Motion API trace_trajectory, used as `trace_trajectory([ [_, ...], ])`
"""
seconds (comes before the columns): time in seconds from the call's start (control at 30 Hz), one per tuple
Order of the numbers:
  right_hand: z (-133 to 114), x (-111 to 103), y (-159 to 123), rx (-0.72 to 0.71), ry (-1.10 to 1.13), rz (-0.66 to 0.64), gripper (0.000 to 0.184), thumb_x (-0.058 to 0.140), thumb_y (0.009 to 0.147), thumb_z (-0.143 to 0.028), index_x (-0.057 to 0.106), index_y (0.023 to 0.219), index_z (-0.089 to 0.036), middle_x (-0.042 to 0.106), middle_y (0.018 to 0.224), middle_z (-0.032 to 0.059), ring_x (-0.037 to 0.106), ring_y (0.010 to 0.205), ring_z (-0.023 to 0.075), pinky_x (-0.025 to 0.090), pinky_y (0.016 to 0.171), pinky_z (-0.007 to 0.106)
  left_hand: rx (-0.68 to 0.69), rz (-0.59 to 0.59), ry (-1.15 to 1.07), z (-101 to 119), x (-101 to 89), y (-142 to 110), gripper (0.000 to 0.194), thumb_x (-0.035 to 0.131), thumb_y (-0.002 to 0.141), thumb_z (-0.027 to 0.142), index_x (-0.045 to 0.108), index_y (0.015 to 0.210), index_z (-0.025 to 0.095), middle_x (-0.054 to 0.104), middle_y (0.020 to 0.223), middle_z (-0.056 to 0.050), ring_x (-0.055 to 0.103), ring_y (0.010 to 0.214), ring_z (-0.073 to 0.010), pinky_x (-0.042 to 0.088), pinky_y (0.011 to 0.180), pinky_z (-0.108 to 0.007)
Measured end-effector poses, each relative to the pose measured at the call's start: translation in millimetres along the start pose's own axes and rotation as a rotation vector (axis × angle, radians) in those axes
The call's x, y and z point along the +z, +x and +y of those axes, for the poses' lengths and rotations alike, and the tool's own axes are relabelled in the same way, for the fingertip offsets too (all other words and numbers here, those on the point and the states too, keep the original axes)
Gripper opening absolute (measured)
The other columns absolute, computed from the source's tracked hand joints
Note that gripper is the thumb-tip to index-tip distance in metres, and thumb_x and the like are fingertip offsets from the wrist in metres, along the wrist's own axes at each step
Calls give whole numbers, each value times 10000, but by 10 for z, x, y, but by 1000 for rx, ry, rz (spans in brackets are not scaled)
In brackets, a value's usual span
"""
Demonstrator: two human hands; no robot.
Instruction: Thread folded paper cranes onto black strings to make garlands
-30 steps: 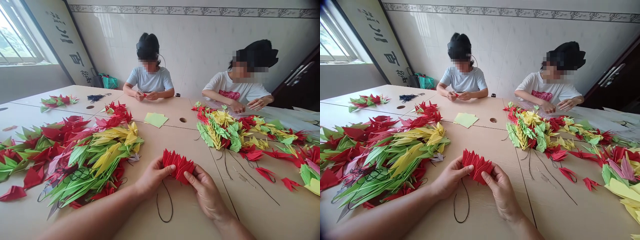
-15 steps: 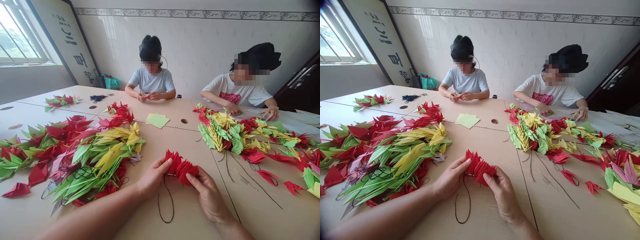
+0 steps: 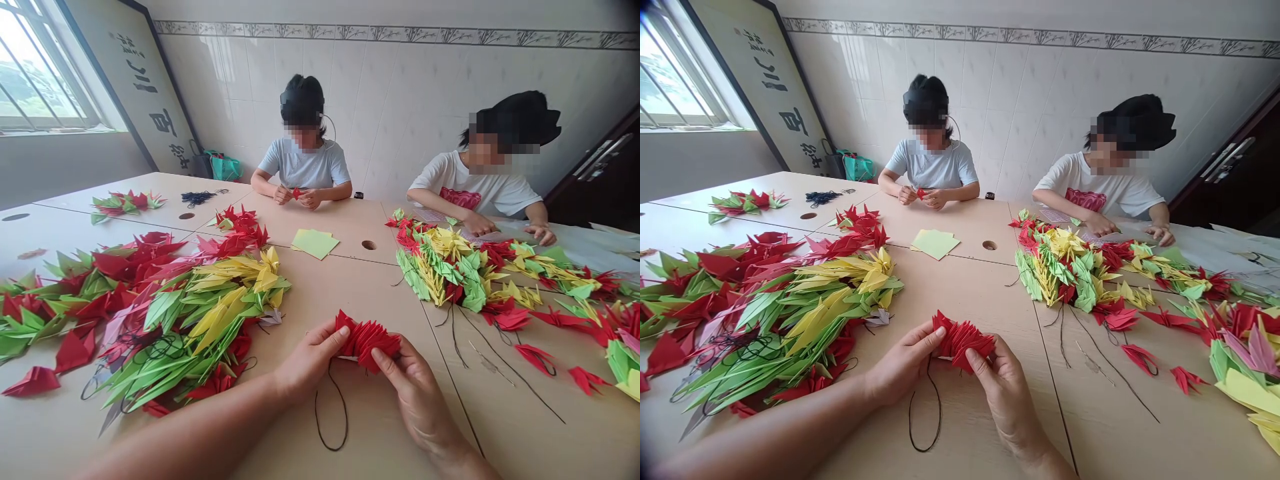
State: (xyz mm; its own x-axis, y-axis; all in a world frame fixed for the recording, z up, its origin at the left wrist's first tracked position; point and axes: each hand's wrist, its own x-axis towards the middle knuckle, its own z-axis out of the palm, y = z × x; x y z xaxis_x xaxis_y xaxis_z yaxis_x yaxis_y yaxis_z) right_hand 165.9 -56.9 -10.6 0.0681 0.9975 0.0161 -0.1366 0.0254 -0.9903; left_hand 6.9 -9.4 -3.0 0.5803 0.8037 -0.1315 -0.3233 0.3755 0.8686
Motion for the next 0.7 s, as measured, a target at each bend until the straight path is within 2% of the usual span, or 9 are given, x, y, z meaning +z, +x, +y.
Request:
trace_trajectory([
  [0.13, 4, -13, -11, -42, 13, 13, 197, 620, 842, -370, 632, 984, -233, 689, 979, 41, 604, 915, 206, 468, 839, 315, -53, 58, -71, 12, 2, 13, 334, 524, 868, 433, 606, 1036, 157, 665, 931, -78, 619, 794, -154, 496, 704, -265],
  [0.3, -45, 6, -49, -57, -80, -70, 170, 614, 846, -369, 634, 924, -220, 682, 932, 50, 607, 859, 201, 482, 804, 311, 21, 35, 4, -2, -6, 23, 337, 514, 872, 445, 631, 932, 134, 630, 786, -38, 555, 695, -114, 456, 669, -229],
  [0.47, -42, 21, -46, -50, -146, -41, 201, 616, 836, -406, 615, 900, -215, 677, 885, 43, 604, 842, 196, 479, 801, 297, 22, -8, 142, 28, 1, -22, 415, 465, 875, 503, 637, 954, 134, 631, 859, -54, 561, 796, -156, 460, 747, -275],
  [0.57, -30, 23, -44, -25, -165, -16, 253, 622, 817, -445, 608, 905, -209, 673, 861, 46, 605, 815, 207, 486, 773, 303, 70, -38, 254, 53, 7, -39, 372, 518, 856, 475, 628, 1000, 150, 636, 937, -53, 557, 875, -170, 445, 808, -277],
  [0.7, -32, 27, -50, -28, -193, 16, 282, 621, 809, -467, 603, 910, -204, 658, 835, 42, 599, 799, 213, 493, 737, 299, 98, -127, 278, 42, 2, -30, 334, 592, 825, 412, 606, 1037, 154, 633, 972, -58, 560, 897, -175, 441, 803, -271],
])
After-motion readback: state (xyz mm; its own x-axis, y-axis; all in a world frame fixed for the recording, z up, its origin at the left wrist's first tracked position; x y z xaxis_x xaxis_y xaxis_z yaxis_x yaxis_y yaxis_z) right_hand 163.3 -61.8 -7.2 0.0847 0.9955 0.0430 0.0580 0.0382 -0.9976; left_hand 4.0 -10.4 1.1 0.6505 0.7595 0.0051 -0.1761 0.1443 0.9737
